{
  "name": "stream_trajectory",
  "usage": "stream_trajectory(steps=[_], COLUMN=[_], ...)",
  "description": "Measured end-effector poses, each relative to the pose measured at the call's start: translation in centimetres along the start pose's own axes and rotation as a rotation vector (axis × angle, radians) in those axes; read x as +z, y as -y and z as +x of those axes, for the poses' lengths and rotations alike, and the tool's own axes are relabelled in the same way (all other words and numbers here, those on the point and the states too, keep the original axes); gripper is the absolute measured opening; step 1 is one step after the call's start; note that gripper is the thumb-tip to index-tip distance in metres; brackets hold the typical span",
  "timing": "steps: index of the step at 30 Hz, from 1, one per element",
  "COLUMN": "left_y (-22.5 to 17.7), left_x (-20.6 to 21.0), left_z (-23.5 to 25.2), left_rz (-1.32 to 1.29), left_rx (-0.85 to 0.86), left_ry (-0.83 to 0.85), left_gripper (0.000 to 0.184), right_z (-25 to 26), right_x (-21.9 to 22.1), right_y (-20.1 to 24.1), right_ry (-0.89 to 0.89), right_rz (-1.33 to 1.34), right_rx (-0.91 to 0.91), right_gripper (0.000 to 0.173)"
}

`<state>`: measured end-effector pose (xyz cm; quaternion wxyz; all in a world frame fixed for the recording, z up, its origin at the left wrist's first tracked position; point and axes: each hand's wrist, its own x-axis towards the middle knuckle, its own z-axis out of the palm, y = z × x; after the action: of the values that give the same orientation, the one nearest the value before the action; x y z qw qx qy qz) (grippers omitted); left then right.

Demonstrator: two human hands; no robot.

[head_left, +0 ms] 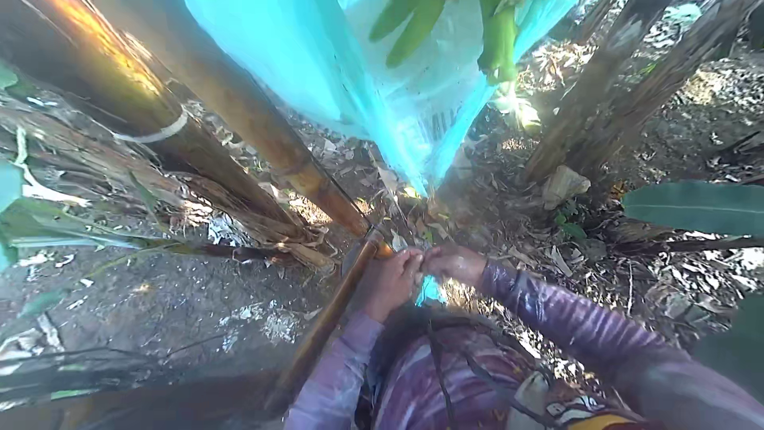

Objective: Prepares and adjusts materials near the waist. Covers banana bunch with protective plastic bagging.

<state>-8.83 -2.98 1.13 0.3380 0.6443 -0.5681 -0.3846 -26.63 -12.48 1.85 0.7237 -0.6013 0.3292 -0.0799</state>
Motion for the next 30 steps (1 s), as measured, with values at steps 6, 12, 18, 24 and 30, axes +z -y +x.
stream_trajectory(steps=[6, 12, 18, 24, 30], left_y=[-1.6, -2.1, -2.8, -2.1, -1.6], left_x=[1.4, 1.4, -0.5, -0.6, 0.3], left_z=[-0.6, -0.5, -1.1, -0.7, -0.4], left_rz=[0.094, -0.372, -0.575, -0.354, -0.265], left_rx=[-0.030, -0.248, -0.124, 0.243, 0.359], left_ry=[-0.217, -0.161, -0.009, -0.062, -0.144], left_gripper=[0.025, 0.028, 0.017, 0.013, 0.016], right_z=[-1.3, -0.7, -2.0, -2.3, -2.0], right_x=[2.1, 2.5, 0.9, 1.0, 1.2], right_y=[1.8, -1.3, 0.3, -1.7, -1.9], right_ry=[-0.379, -0.660, -0.433, -0.043, -0.138], right_rz=[-0.906, -0.988, -0.586, 0.643, 0.591], right_rx=[-0.291, -0.677, -0.493, -0.262, -0.232], right_gripper=[0.016, 0.020, 0.014, 0.013, 0.014])
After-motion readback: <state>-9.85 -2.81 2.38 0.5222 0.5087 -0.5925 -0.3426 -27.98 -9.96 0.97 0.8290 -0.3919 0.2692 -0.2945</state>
